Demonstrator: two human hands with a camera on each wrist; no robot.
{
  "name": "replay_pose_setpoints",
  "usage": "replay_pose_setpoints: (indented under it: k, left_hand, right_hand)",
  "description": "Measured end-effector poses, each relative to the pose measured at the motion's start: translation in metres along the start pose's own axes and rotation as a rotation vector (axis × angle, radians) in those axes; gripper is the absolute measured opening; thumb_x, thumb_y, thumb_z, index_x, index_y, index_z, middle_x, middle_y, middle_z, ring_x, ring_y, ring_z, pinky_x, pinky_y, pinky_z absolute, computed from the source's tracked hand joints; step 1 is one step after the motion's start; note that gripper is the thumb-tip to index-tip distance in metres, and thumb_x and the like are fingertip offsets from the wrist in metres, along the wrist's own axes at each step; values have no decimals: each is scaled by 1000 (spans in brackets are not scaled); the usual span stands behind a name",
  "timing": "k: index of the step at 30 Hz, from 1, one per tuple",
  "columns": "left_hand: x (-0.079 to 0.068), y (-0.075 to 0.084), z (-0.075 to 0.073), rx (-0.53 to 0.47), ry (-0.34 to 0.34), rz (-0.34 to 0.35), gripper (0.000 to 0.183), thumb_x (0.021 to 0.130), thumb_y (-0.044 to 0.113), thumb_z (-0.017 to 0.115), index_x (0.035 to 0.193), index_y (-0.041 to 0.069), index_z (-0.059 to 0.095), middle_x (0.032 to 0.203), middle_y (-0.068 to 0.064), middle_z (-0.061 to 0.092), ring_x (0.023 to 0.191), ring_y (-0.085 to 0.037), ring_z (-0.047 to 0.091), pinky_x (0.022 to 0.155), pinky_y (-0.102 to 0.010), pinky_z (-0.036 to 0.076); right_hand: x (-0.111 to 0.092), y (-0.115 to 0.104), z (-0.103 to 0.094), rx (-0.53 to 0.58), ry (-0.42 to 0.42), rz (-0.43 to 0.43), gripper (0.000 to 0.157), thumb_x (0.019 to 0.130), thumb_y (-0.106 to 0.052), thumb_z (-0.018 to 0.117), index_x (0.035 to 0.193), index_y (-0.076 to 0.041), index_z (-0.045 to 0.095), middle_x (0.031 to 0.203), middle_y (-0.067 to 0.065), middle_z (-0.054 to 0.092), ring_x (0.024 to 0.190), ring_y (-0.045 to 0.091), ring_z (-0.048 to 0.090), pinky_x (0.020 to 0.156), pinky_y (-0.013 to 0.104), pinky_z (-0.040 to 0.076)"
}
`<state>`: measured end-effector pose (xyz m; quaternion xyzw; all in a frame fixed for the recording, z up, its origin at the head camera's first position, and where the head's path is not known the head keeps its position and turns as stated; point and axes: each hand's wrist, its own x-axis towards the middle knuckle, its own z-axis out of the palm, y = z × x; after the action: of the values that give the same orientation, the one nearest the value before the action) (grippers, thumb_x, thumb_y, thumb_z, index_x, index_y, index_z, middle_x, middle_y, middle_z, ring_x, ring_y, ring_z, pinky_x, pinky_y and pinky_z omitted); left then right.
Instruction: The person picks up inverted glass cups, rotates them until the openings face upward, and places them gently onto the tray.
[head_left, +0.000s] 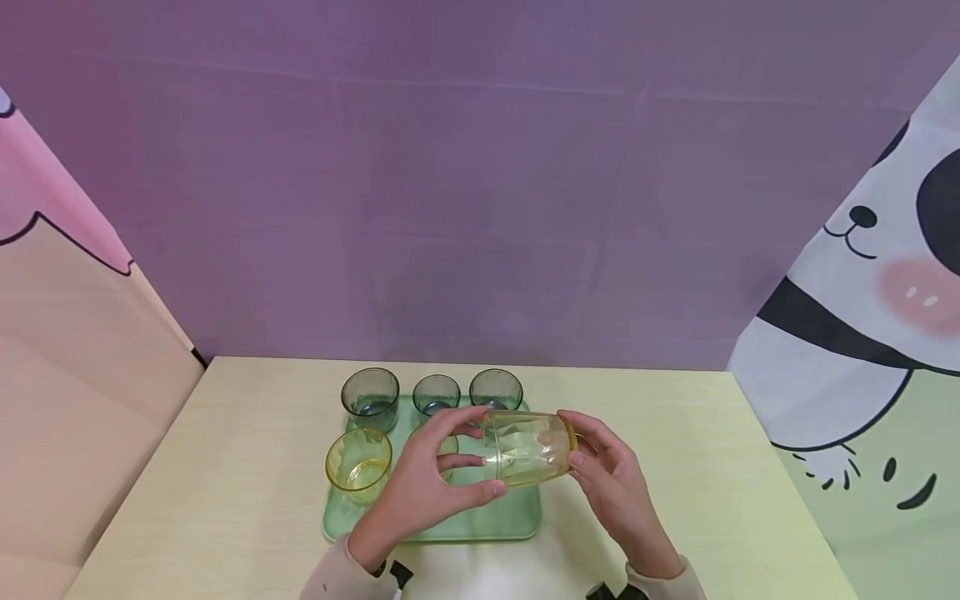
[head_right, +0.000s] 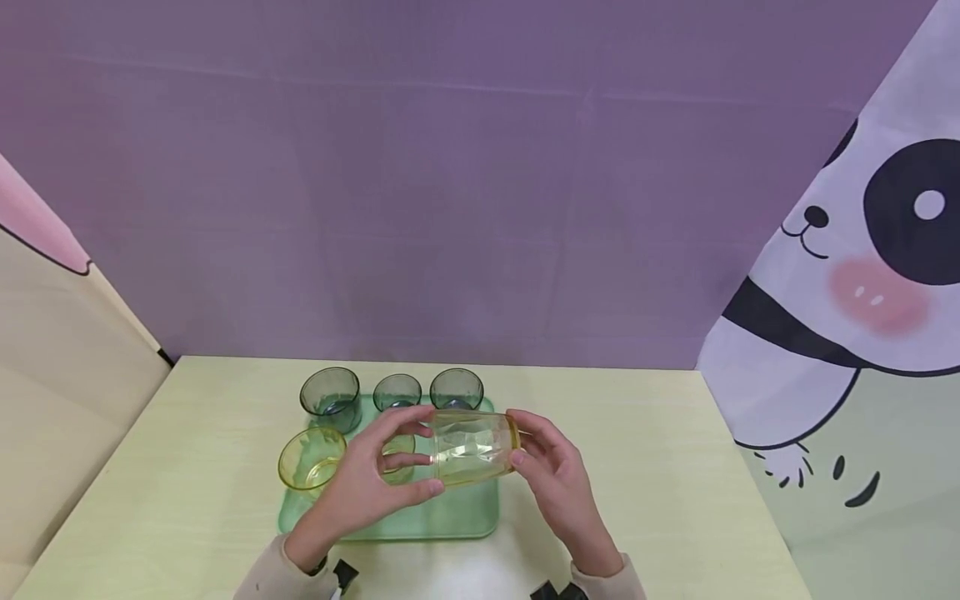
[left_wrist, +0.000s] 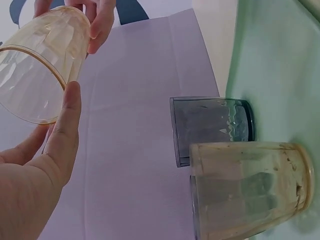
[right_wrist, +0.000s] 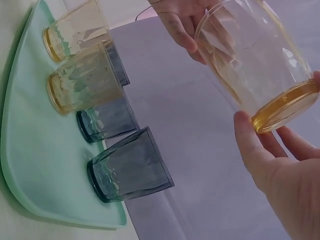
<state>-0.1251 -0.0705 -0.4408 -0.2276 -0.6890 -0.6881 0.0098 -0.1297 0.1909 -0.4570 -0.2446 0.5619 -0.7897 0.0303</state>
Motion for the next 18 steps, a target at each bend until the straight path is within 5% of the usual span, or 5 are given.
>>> replay_pose_setpoints:
  k: [9, 18]
  left_hand:
    - [3, 2, -7, 103, 3, -64, 76, 72, 24, 93, 139, 20, 57, 126, -2, 55, 110, -29, 59, 84, -37, 58]
    - [7, 3, -8, 362, -7, -140, 77, 71, 46, 90, 137, 24, 56, 127, 4, 54, 86, -17, 69, 78, -28, 57]
  right_hand:
    - [4, -5, 1, -295, 101, -52, 38, 98, 9, 54, 136, 12, 50, 134, 21, 56, 123, 24, 56, 98, 30, 50]
    - [4, -9, -3, -352, 129, -53, 38, 97, 8, 57, 135, 10, 52, 133, 22, 55, 121, 33, 56, 99, 42, 51]
